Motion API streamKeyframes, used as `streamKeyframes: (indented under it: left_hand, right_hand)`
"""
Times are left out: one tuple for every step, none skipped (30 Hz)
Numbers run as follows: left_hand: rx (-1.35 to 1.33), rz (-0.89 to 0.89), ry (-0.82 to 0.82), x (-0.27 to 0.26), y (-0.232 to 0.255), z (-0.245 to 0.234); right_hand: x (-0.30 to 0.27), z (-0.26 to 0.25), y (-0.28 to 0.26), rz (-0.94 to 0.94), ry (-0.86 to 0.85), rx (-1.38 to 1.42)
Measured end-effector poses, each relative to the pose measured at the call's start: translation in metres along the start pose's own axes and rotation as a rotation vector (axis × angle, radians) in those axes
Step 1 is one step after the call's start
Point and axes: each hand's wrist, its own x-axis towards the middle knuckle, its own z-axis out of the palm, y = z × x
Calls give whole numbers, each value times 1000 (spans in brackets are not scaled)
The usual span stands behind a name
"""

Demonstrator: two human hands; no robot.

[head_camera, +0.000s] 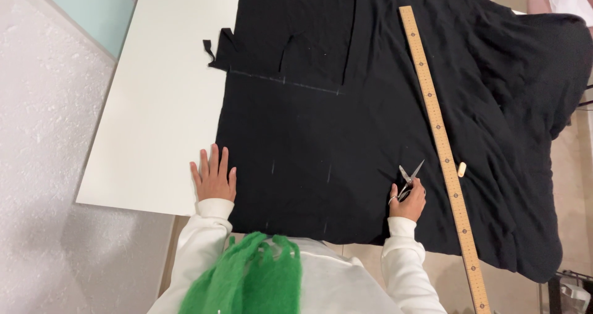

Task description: The person measures a piece of black fabric on a white table using a wooden ruler and chalk to mark lines. They then use scissors to cut the fabric along the marked lines, separating a rectangular section from the main piece.

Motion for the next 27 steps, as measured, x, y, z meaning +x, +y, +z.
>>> streamKeyframes:
  left_hand:
    - [2, -1, -1, 0, 0, 0]
    - [3, -2, -1, 1, 0, 0]
    - [4, -1, -2, 1, -1, 0]
    - [2, 2, -1, 1, -1, 1]
    - [0, 5, 0, 1, -1, 1]
    - [0, 5, -1, 1, -1, 1]
    - [0, 2, -3, 1, -1, 1]
    - [0, -1, -5, 1, -1, 1]
    - [0, 0, -5, 1, 0, -1]
    - [-13, 1, -3, 1, 0, -2]
    - [-27, 2, -1, 0, 1, -3]
    - [-27, 2, 0, 0, 1, -3]
    - [-17, 3, 1, 1, 1, -4]
    - [-7, 5, 0, 1, 1, -4]
    - [-8, 5, 0, 1, 1, -3]
    - [-8, 3, 0, 1, 1, -3]
    - [-8, 1, -1, 1, 1, -2]
    - [-8, 1, 1, 1, 0, -1]
    - [-24, 2, 6, 1, 0, 0]
    - [-41, 3, 9, 0, -1, 1]
    - [-41, 2, 8, -1, 0, 1]
    - [-33, 4, 10, 0, -1, 1]
    - [-25, 6, 12, 1, -1, 1]
    - [-25, 5, 12, 1, 0, 1]
    - [-25, 4, 12, 1, 0, 1]
    - [-25, 4, 11, 1, -1, 1]
    - [-25, 4, 9, 3, 0, 1]
  right_hand:
    - [0, 0, 0, 3, -4, 0]
    - [0, 0, -1, 6, -9, 0]
    - [0, 0, -1, 7, -9, 0]
    - [-1, 0, 0, 7, -12, -4]
    - [-1, 0, 0, 8, -16, -9]
    - [-1, 0, 0, 8, -17, -10]
    - [-1, 0, 1, 9, -13, -4]
    - [0, 1, 1, 9, -8, 2]
    - [0, 1, 0, 9, -8, 2]
    - [1, 0, -1, 2, -7, -6]
    - [1, -1, -2, -6, -6, -14]
    - [1, -1, -1, -6, -5, -13]
    - [1, 0, -1, 21, -17, 6]
    - [0, 0, 0, 48, -29, 24]
    - [0, 0, 0, 48, -29, 24]
    - [0, -1, 0, 26, -22, 7]
    - [0, -1, 0, 3, -15, -11]
    - [1, 0, 0, 2, -14, -10]
    - [1, 1, 1, -22, 7, -11]
    - [1, 1, 2, -47, 26, -14]
    - [0, 1, 2, -47, 24, -14]
    - [0, 1, 2, -24, 14, -5]
    - [0, 1, 2, -1, 3, 5]
    - [0, 1, 1, -1, 3, 5]
    - [1, 0, 1, 6, -1, 15]
    - [0, 0, 0, 15, -5, 24]
    - [3, 1, 0, 15, -7, 23]
